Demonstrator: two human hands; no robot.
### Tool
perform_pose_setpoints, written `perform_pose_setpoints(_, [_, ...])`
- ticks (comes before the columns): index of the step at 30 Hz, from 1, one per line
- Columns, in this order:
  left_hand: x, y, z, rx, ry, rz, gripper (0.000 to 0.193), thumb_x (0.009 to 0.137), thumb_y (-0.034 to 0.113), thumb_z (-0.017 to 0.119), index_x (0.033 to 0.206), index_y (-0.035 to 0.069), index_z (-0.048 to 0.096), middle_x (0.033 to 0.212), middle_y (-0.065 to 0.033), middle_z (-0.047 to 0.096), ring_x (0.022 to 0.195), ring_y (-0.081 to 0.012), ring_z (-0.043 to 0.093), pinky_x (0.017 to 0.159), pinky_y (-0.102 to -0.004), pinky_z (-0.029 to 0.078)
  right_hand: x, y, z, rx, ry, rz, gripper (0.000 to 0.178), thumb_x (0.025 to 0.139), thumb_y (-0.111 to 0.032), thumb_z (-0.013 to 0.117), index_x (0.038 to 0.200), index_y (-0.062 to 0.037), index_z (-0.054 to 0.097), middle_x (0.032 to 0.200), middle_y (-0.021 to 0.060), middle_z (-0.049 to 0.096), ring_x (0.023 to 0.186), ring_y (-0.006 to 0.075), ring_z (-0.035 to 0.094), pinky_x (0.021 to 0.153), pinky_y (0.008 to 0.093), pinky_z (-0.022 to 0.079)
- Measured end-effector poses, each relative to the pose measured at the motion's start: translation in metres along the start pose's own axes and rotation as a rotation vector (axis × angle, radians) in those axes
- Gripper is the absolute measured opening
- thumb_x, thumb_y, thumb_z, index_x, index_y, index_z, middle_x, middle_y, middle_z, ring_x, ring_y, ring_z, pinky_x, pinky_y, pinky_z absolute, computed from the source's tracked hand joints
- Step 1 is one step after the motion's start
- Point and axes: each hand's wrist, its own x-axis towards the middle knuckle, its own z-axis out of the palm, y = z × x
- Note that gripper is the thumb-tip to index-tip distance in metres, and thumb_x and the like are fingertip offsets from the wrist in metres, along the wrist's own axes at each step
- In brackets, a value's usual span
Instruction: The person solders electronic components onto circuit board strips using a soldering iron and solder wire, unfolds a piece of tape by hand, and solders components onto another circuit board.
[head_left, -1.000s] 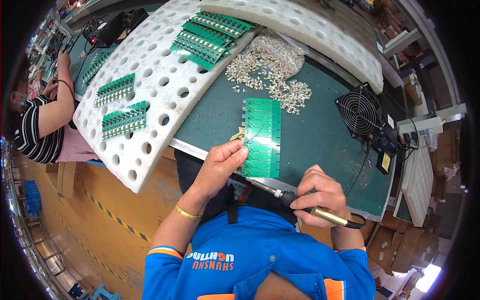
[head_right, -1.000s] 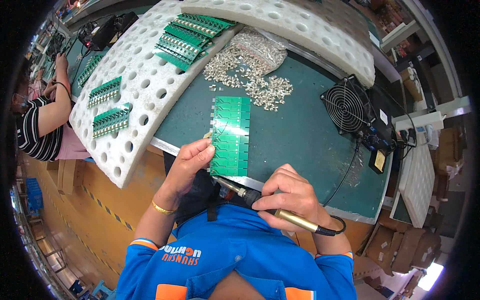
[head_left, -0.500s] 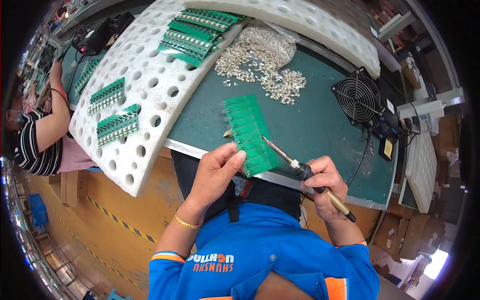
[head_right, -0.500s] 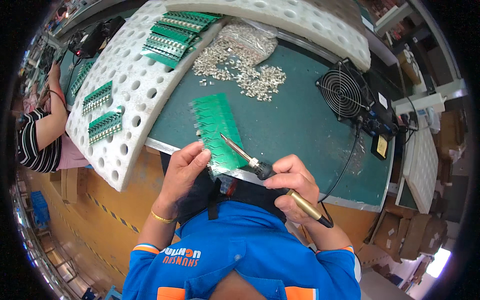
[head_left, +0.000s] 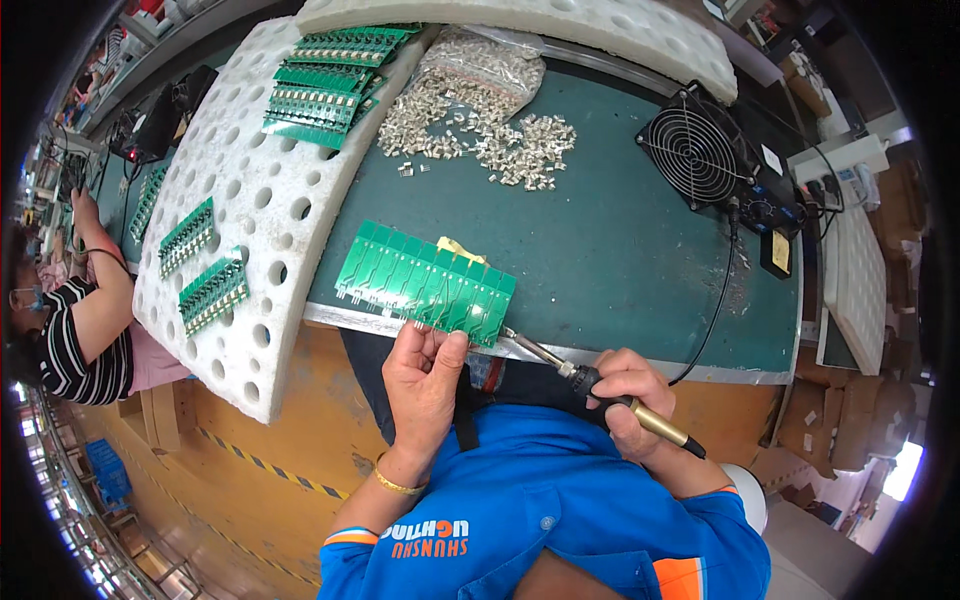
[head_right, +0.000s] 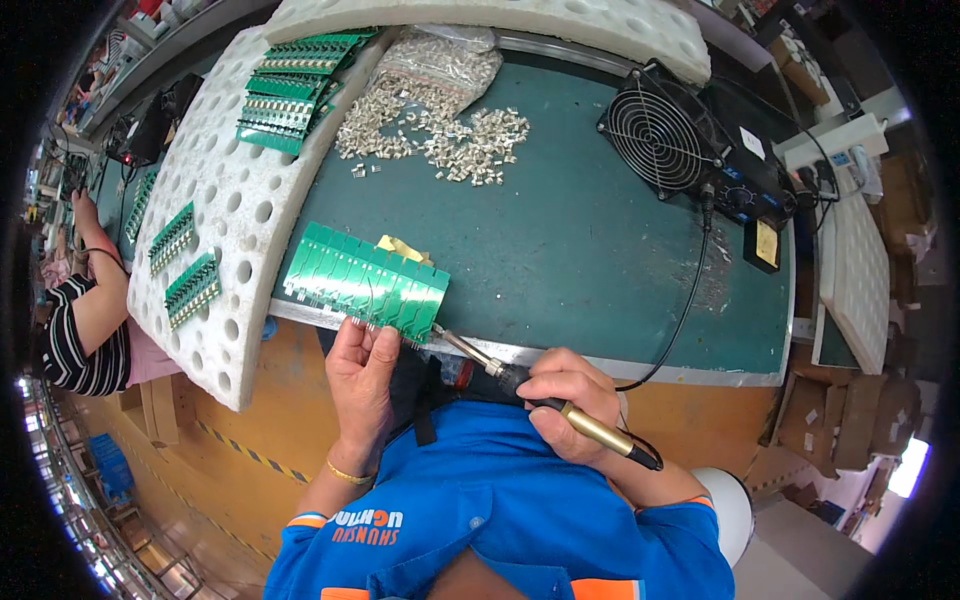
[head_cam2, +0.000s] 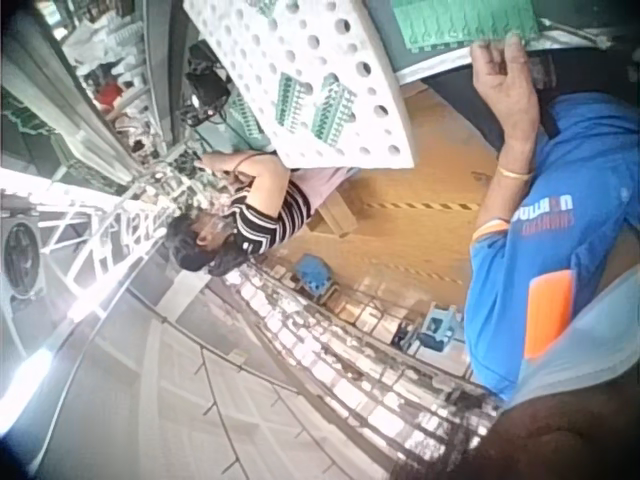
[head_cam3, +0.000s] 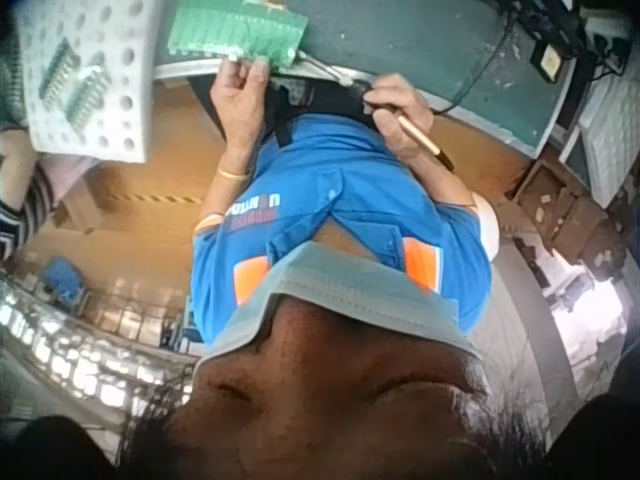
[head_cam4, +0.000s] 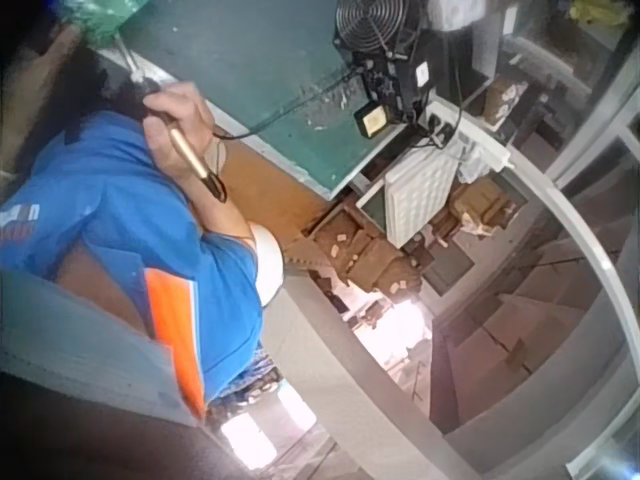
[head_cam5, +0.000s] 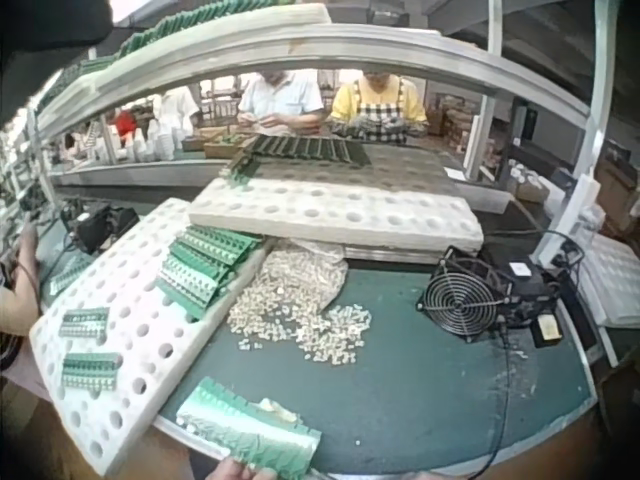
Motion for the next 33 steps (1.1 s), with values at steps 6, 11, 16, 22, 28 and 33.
perform_pose_setpoints(6, [0.0,-0.002,0.005,-0.04,0.04,0.01,0.024,0.091,0.007,0.059,0.111,-0.003,0.052,0.089,-0.0037,0.062,0.079,-0.0053,0.054,0.071,-0.0188,0.041,0.002,0.006,0.001,0.051,0.018,0.003,0.03,0.092,-0.028,0.057,0.096,0.0019,0.058,0.075,0.0118,0.055,0.059,0.016,0.055,0.051,0.0267,0.044])
perform_pose_setpoints(11, [-0.003,-0.004,0.004,-0.051,0.044,-0.024,0.026,0.09,0.006,0.059,0.113,-0.003,0.051,0.093,-0.005,0.063,0.081,-0.006,0.055,0.074,-0.0198,0.042,0.002,0.008,0.002,0.087,0.023,0.018,0.03,0.092,-0.028,0.057,0.096,0.0016,0.057,0.075,0.0117,0.056,0.059,0.0161,0.055,0.051,0.0267,0.044])
perform_pose_setpoints(16, [-0.004,-0.002,0.003,-0.052,0.044,-0.031,0.026,0.09,0.006,0.059,0.113,-0.003,0.051,0.097,-0.006,0.063,0.083,-0.0065,0.055,0.074,-0.0202,0.042,0.002,0.011,0.003,0.1,0.033,-0.003,0.03,0.092,-0.029,0.057,0.096,0.0015,0.057,0.075,0.0119,0.055,0.06,0.0163,0.055,0.052,0.0271,0.044])
perform_pose_setpoints(22, [-0.006,-0.002,0.004,-0.052,0.059,-0.023,0.03,0.09,0.006,0.06,0.117,-0.004,0.05,0.098,-0.006,0.063,0.083,-0.0064,0.056,0.074,-0.0196,0.042,0.002,0.01,0.002,0.1,0.026,-0.005,0.03,0.092,-0.028,0.056,0.097,0.0013,0.056,0.076,0.0121,0.055,0.06,0.0164,0.055,0.052,0.0273,0.044])
perform_pose_setpoints(28, [-0.008,-0.002,0.001,-0.027,0.03,-0.012,0.03,0.09,0.007,0.06,0.117,-0.003,0.05,0.096,-0.0049,0.063,0.081,-0.0053,0.055,0.072,-0.0183,0.041,0.0,0.01,0.003,0.124,0.033,-0.011,0.031,0.092,-0.029,0.056,0.097,0.0015,0.056,0.076,0.0121,0.055,0.06,0.0168,0.055,0.053,0.0276,0.045])
perform_pose_setpoints(33, [-0.008,-0.003,-0.002,-0.019,0.006,-0.04,0.026,0.091,0.007,0.059,0.113,-0.003,0.051,0.094,-0.0038,0.062,0.078,-0.0042,0.053,0.067,-0.0175,0.039,0.002,0.009,0.004,0.143,0.026,0.003,0.032,0.093,-0.03,0.056,0.096,0.0015,0.057,0.075,0.0122,0.055,0.061,0.0175,0.055,0.053,0.0279,0.045])
